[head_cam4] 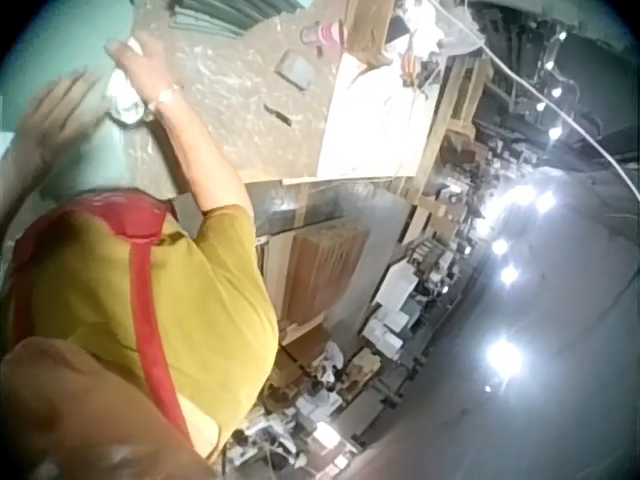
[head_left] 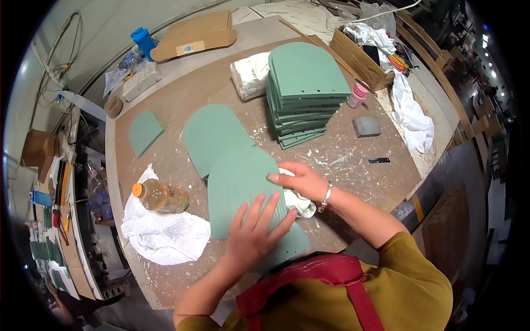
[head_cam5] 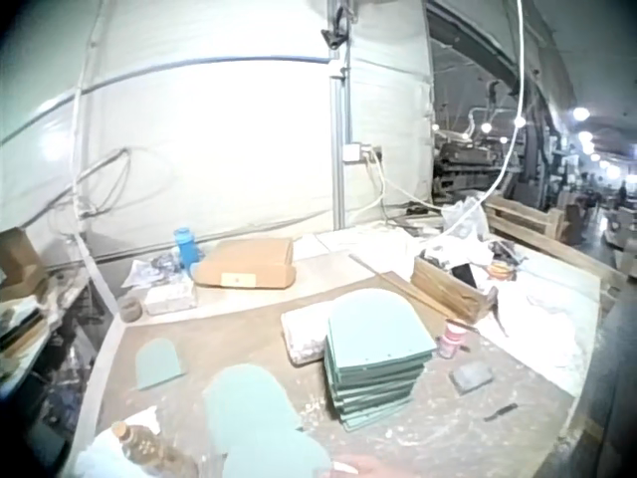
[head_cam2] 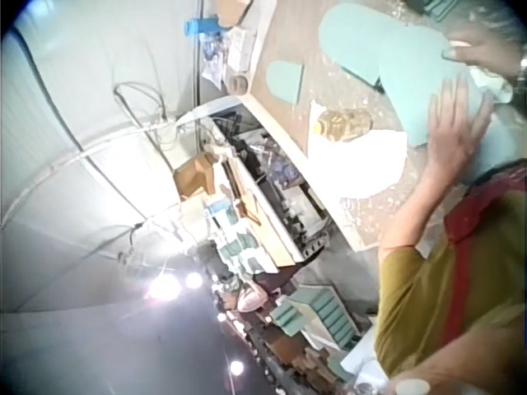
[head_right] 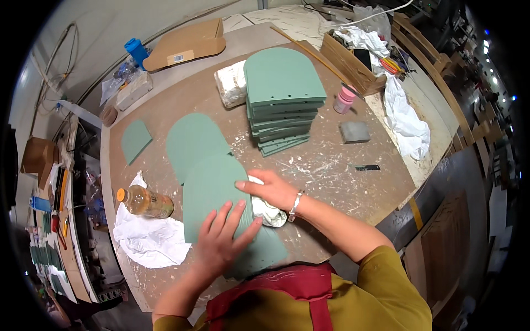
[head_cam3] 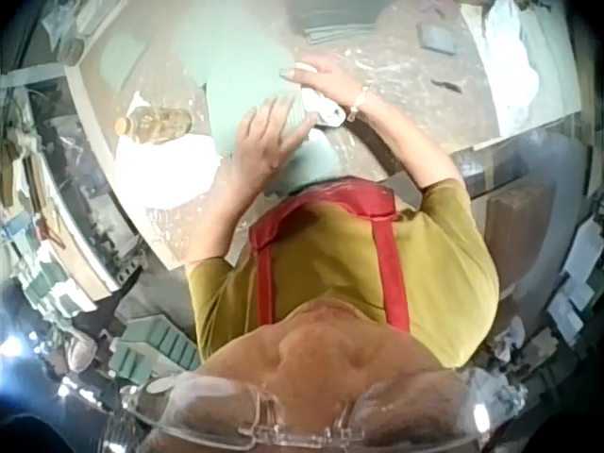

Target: The person wipes green wooden panels using a cloth dampened with a liquid from a plastic bottle, then uses a small sanding block to smooth the edges and corners of the panels.

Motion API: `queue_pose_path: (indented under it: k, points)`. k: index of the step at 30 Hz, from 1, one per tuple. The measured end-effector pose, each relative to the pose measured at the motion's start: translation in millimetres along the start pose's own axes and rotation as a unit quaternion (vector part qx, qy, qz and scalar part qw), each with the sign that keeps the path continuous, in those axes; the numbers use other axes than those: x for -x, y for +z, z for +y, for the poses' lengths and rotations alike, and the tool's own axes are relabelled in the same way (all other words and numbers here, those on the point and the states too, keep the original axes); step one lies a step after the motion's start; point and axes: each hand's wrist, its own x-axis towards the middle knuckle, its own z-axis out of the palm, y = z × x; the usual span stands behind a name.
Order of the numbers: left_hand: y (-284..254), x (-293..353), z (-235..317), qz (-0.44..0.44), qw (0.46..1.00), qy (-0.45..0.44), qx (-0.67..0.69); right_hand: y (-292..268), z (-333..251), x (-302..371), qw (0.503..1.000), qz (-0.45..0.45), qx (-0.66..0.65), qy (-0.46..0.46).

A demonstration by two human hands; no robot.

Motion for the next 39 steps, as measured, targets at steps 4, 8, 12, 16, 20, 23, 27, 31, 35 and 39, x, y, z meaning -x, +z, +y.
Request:
queue_pose_path:
  k: [4,8,12,16,20,23,27,31,35,39]
  points:
    - [2.8,20.7,33.8,-0.021,0.999,-0.024,0.011,-19.2,22.3,5.9,0.985,-0.072,0.155,0.010]
    - [8.8,34.1,49.8,-0.067,0.995,-0.071,-0.003,-40.3,10.8,15.3,0.872,0.077,0.481,-0.051]
    - [11.8,41.1,66.5,-0.109,0.986,-0.123,0.021,-61.4,9.5,46.5,0.946,0.137,0.277,-0.099]
    - [7.5,36.7,50.4,-0.118,0.969,-0.151,0.157,-65.1,33.9,76.4,0.933,0.137,0.325,-0.074]
    - [11.4,18.6,9.7,-0.103,0.987,-0.072,0.103,-69.5,59.9,91.7,0.921,0.154,0.352,-0.068]
    - [39.8,26.2,3.2,-0.115,0.978,-0.050,0.166,-68.4,78.1,99.8,0.905,0.179,0.376,-0.087]
    - [54.8,29.5,7.9,-0.085,0.979,-0.050,0.178,-66.4,99.4,106.7,0.889,0.191,0.414,-0.038]
    - [70.2,19.9,-0.4,-0.054,0.984,-0.102,0.136,-65.3,107.6,103.0,0.889,0.159,0.429,0.021]
    - [75.8,11.6,-7.8,-0.007,0.989,-0.136,0.060,-53.4,81.9,93.7,0.899,0.209,0.376,-0.076]
    - [79.8,13.3,-10.5,-0.010,0.986,-0.149,0.067,22.7,52.0,65.9,0.876,0.147,0.446,-0.113]
